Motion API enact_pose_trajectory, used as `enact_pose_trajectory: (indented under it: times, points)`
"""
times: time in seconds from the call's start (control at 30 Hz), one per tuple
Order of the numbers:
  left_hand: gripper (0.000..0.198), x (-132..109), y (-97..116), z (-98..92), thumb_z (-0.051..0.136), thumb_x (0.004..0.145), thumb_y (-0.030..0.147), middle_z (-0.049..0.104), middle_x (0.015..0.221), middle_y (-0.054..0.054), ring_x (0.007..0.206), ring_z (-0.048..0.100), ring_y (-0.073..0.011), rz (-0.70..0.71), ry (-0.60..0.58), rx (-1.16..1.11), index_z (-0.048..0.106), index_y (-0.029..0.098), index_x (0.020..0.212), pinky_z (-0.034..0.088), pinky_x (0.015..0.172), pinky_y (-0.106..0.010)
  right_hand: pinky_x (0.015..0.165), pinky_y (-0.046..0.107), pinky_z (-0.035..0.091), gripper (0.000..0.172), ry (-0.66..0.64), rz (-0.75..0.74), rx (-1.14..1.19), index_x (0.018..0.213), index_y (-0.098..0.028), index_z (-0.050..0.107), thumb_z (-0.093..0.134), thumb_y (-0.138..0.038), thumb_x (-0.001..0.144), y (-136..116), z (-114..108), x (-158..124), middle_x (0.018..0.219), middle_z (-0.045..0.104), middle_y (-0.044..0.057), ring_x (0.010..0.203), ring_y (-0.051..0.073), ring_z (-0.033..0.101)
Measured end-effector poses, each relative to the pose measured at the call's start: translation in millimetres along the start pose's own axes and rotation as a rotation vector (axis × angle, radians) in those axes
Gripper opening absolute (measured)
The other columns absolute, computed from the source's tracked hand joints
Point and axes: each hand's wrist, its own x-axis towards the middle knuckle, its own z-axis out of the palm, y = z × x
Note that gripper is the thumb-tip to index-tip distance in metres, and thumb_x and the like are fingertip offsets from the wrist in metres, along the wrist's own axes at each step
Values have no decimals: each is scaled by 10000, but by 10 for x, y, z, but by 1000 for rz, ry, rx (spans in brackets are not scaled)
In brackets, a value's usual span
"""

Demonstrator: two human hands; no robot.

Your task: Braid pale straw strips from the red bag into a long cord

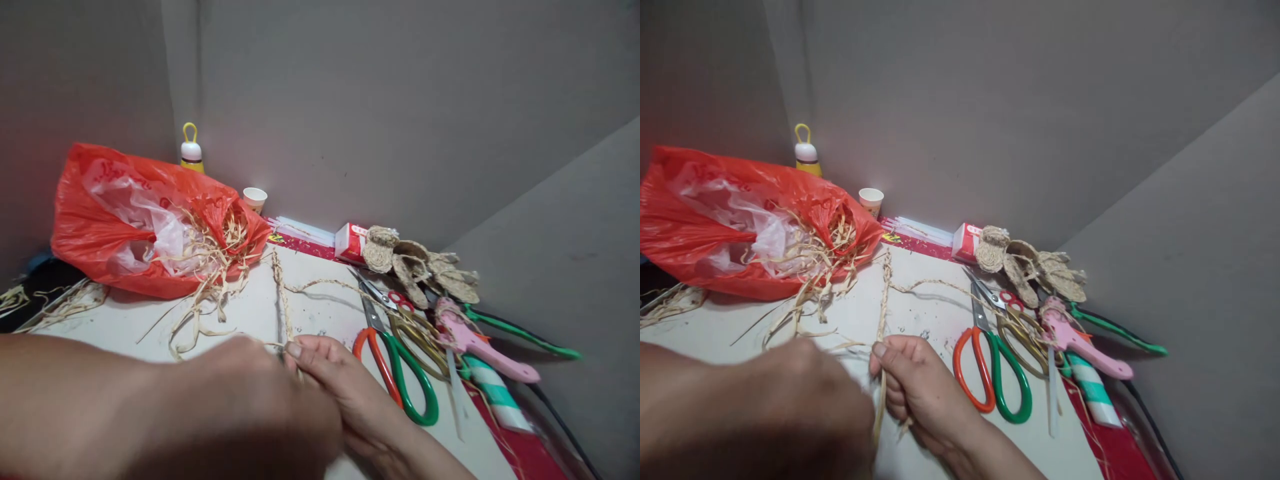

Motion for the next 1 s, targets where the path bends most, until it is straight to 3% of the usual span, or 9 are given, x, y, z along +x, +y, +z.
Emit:
enact_pose_trajectory:
  times: [0.07,0.13,0.17,0.33,0.43,0.6,0.77,1.0]
  points:
    - [264,414,-142,-260,450,861,281,534,556,38,489,437,-79,-55,92,-52,547,204,627,366,489,-211,354,181,86,343,-2,-21,-4,616,-153,518,666,-426,763,-3,3,2,379,243,-128,333,15,129]
    - [250,718,-320,-352,432,845,226,495,529,42,491,417,-74,-174,253,-149,509,182,611,333,484,-206,356,181,76,332,3,-29,-12,640,-155,519,665,-427,762,-14,7,3,379,241,-132,335,15,117]
    - [228,818,-422,-339,453,829,229,505,540,40,508,433,-75,-210,280,-216,505,176,613,336,493,-201,358,182,71,323,14,-36,-20,655,-156,522,666,-425,762,-19,10,4,380,240,-135,336,16,110]
    - [182,980,-914,-126,481,815,264,604,603,1,471,529,-85,-576,159,-687,517,160,670,387,448,-190,376,203,86,339,115,-149,-131,676,-161,524,620,-469,782,20,38,11,384,249,-127,353,33,128]
    - [143,1082,-1069,-123,497,817,288,657,689,-22,486,584,-107,-702,126,-795,511,173,734,387,408,-189,401,212,129,358,175,-200,-311,684,-152,547,577,-486,807,73,67,7,417,303,-100,385,48,193]
    - [224,1518,-1102,-72,598,761,367,644,613,-25,456,581,-127,-737,120,-598,494,176,714,425,417,-212,482,224,231,349,164,-273,-541,673,-154,548,503,-452,847,75,110,-21,513,355,-57,500,89,302]
    - [175,1931,-1073,145,656,668,169,537,452,27,403,526,-118,-777,130,-512,487,168,714,420,418,-209,543,242,277,297,200,-288,-664,654,-157,553,468,-357,856,11,97,-20,540,373,-41,559,116,354]
    - [225,2031,-1060,190,693,633,203,543,497,37,409,502,-106,-733,132,-435,505,172,753,409,415,-209,553,249,284,279,183,-254,-689,659,-152,556,432,-305,857,-39,71,25,554,404,-30,570,123,381]
